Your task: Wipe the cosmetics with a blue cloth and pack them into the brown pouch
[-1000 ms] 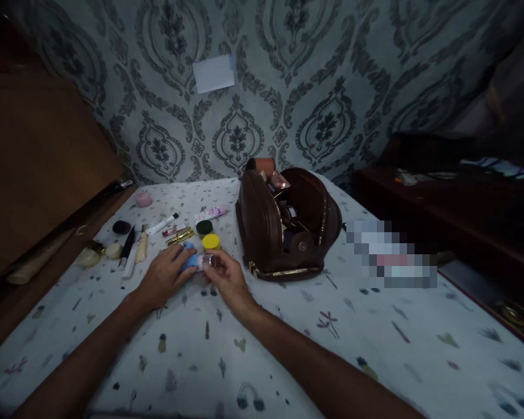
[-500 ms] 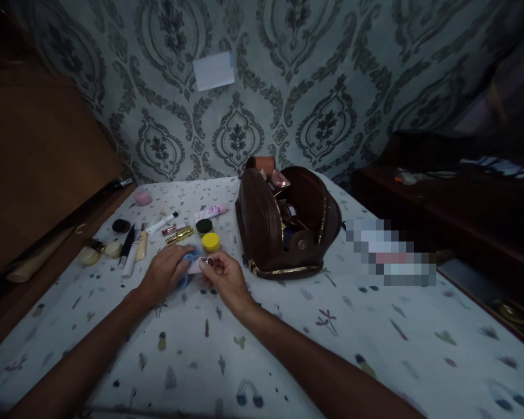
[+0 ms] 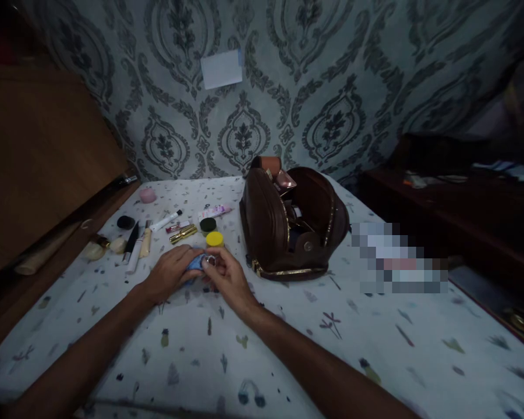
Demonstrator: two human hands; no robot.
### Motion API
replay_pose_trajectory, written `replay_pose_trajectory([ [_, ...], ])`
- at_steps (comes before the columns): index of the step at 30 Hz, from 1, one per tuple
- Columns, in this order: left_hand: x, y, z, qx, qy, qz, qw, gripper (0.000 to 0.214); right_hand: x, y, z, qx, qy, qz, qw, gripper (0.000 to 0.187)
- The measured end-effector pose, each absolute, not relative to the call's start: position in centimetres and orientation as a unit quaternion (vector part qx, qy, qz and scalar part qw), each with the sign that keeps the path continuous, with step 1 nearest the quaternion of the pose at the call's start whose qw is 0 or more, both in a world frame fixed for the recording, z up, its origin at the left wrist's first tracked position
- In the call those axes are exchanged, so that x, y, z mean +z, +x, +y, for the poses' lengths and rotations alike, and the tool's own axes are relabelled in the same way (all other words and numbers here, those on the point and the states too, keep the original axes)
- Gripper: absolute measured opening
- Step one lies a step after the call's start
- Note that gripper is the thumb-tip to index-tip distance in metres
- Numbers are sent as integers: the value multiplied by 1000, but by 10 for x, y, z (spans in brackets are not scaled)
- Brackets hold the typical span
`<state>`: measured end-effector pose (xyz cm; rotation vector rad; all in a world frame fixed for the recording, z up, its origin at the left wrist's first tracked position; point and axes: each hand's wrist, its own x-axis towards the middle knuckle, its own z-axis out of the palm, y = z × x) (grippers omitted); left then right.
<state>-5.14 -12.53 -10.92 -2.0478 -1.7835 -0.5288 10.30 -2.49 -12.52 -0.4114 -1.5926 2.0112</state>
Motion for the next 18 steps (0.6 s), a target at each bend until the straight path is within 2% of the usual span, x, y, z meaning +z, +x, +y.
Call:
replay_pose_trajectory([
  [9, -106, -53, -124, -269, -701, -651, 109, 33, -130, 101, -24, 752, -150, -587, 262, 44],
  [13, -104, -55, -130, -251, -711, -643, 131, 42, -131, 101, -23, 736, -153, -599, 274, 43],
  [18, -100, -54, -135, -192, -746, -613, 174, 64, -131, 101, -22, 749, -175, -584, 260, 46],
])
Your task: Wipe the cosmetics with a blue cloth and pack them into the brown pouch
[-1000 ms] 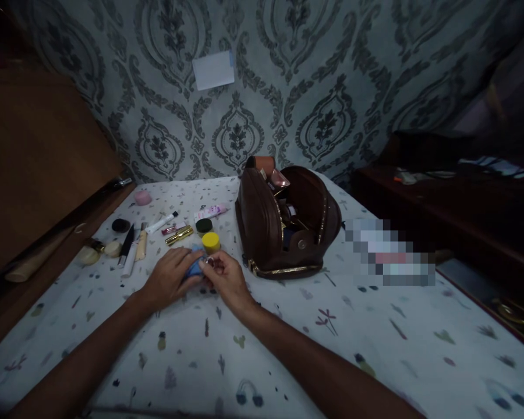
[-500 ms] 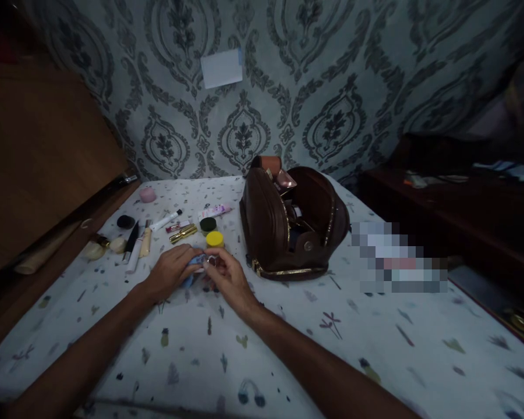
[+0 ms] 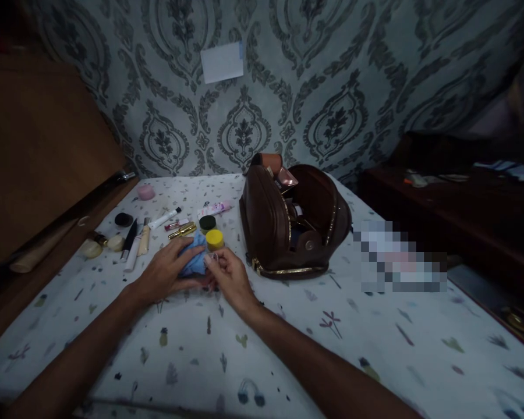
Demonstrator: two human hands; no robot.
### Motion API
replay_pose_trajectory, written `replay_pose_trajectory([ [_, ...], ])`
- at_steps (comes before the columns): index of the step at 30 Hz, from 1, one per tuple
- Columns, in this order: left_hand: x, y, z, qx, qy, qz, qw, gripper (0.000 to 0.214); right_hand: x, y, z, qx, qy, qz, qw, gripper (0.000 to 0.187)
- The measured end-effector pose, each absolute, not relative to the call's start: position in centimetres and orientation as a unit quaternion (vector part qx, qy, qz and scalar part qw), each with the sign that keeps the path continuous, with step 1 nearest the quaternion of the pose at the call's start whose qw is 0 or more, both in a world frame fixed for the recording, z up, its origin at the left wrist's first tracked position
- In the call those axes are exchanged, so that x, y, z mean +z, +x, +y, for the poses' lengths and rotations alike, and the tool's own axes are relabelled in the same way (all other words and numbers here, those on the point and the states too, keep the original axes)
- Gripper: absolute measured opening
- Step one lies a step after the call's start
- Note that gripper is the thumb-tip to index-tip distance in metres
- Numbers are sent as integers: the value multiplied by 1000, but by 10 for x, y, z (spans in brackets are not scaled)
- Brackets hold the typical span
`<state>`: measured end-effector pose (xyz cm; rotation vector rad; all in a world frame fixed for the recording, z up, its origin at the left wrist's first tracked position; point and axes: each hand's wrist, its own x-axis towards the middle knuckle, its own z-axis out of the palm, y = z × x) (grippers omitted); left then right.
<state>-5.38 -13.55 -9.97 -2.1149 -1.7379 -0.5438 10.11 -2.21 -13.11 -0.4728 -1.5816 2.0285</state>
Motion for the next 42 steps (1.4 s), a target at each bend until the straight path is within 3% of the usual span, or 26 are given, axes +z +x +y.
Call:
replay_pose_trajectory([
  [5, -96, -51, -137, -153, -748, -625, 164, 57, -133, 100, -20, 743, -192, -589, 252, 52],
  [15, -97, -58, -135, -141, -731, -650, 148, 39, -136, 100, -22, 687, -202, -639, 282, 38],
  [19, -99, -61, -134, -146, -720, -661, 153, 41, -136, 99, -22, 708, -181, -619, 287, 44],
  [27, -102, -67, -135, -211, -682, -686, 138, 34, -139, 98, -23, 710, -175, -615, 295, 27],
  [31, -96, -58, -137, -195, -697, -667, 178, 37, -136, 99, -22, 708, -195, -616, 285, 31],
  [36, -93, -47, -137, -114, -758, -614, 188, 58, -130, 101, -19, 711, -231, -619, 242, 45],
  [42, -95, -51, -138, -47, -730, -662, 161, 46, -126, 101, -20, 720, -240, -613, 220, 48],
])
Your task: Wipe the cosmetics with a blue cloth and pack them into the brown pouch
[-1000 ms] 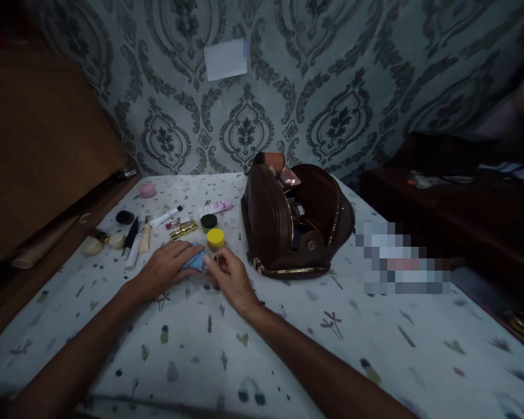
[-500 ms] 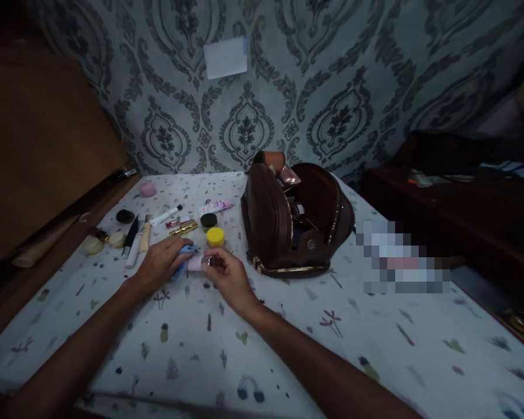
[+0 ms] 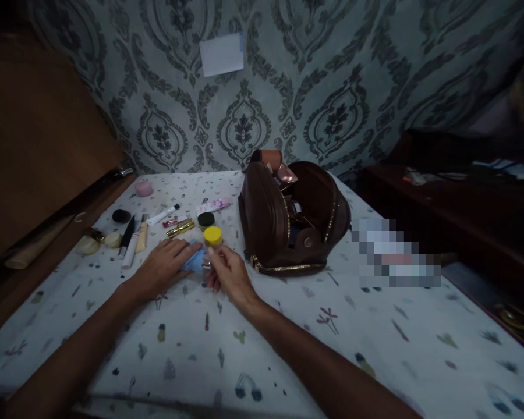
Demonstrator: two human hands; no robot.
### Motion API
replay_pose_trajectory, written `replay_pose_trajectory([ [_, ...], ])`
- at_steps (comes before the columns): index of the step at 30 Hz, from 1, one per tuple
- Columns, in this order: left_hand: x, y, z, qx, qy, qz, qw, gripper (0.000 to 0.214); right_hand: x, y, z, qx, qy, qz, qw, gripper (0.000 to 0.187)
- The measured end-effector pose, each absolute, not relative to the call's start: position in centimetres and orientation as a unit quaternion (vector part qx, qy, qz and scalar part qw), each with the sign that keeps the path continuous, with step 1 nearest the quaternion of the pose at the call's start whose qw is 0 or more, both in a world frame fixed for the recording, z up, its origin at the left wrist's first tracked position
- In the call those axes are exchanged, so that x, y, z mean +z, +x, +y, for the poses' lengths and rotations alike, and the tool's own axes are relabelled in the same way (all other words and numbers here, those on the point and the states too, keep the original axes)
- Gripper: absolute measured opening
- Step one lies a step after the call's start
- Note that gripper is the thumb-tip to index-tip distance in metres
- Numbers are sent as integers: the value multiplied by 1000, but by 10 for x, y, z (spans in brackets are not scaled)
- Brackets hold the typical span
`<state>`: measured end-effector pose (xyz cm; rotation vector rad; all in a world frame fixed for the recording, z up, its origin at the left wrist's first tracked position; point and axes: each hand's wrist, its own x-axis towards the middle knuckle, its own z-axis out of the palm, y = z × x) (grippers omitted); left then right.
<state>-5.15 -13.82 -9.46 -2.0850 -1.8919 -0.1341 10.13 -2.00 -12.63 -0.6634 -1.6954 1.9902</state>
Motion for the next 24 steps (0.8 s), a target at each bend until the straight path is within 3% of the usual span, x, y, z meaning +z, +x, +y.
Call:
replay_pose_trajectory([
  [9, -96, -61, -138, -74, -733, -659, 151, 33, -131, 103, -26, 700, -180, -636, 268, 30],
  [14, -98, -63, -135, -91, -730, -663, 137, 24, -133, 102, -26, 701, -181, -635, 268, 35],
  [21, -100, -67, -134, -166, -719, -661, 136, 36, -131, 103, -26, 696, -205, -638, 257, 35],
  [24, -98, -65, -136, -168, -743, -636, 123, 52, -131, 103, -23, 706, -227, -630, 231, 43],
])
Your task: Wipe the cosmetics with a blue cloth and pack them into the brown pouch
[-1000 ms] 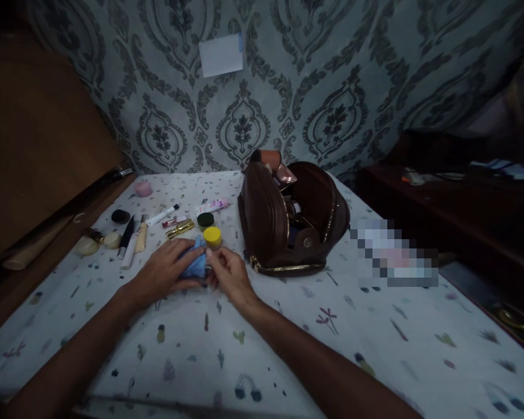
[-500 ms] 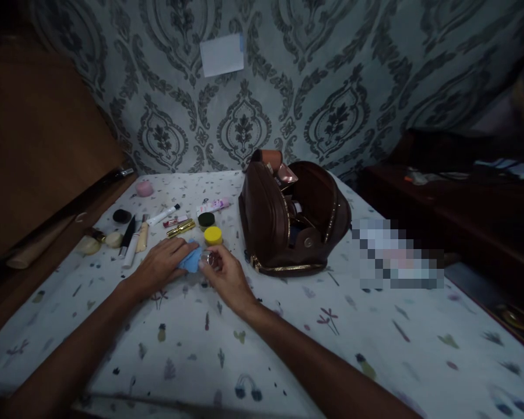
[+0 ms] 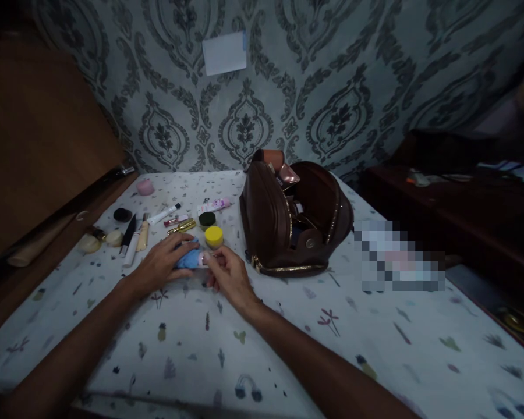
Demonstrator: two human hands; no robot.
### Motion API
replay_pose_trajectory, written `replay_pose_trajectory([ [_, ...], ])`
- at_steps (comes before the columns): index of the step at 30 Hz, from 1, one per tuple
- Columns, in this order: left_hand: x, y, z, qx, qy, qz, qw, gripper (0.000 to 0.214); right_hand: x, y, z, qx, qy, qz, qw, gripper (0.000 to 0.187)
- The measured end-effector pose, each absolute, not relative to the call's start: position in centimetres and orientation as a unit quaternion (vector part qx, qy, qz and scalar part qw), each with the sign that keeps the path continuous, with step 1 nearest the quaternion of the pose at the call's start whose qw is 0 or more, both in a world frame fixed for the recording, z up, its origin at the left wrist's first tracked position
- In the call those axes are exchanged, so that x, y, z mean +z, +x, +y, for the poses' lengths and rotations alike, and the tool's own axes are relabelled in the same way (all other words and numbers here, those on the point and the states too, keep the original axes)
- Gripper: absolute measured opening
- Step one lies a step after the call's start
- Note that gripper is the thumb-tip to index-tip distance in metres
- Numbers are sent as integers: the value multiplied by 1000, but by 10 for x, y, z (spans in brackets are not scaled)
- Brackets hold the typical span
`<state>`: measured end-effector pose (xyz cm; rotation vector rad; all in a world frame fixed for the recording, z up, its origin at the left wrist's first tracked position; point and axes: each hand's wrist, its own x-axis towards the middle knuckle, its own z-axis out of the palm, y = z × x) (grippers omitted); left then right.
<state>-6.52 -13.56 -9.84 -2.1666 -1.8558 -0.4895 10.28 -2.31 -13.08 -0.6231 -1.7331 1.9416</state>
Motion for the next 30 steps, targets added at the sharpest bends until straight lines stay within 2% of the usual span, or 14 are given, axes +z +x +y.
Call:
replay_pose_trajectory([
  [2, -98, -63, -136, -153, -755, -631, 95, 56, -130, 103, -22, 708, -232, -629, 224, 46],
  [5, -98, -60, -138, -133, -748, -646, 72, 42, -128, 103, -22, 708, -226, -630, 223, 45],
  [8, -98, -60, -138, -131, -742, -653, 77, 39, -127, 104, -23, 710, -213, -633, 223, 42],
  [14, -98, -62, -139, -124, -741, -653, 98, 38, -129, 103, -25, 635, -198, -675, 319, 28],
  [17, -98, -63, -138, -100, -745, -648, 121, 37, -129, 102, -23, 619, -195, -682, 338, 22],
  [25, -96, -64, -139, -82, -744, -632, 201, 29, -128, 103, -19, 668, -242, -649, 273, 43],
  [30, -104, -44, -133, -76, -753, -613, 227, 43, -124, 104, -19, 684, -246, -636, 261, 51],
])
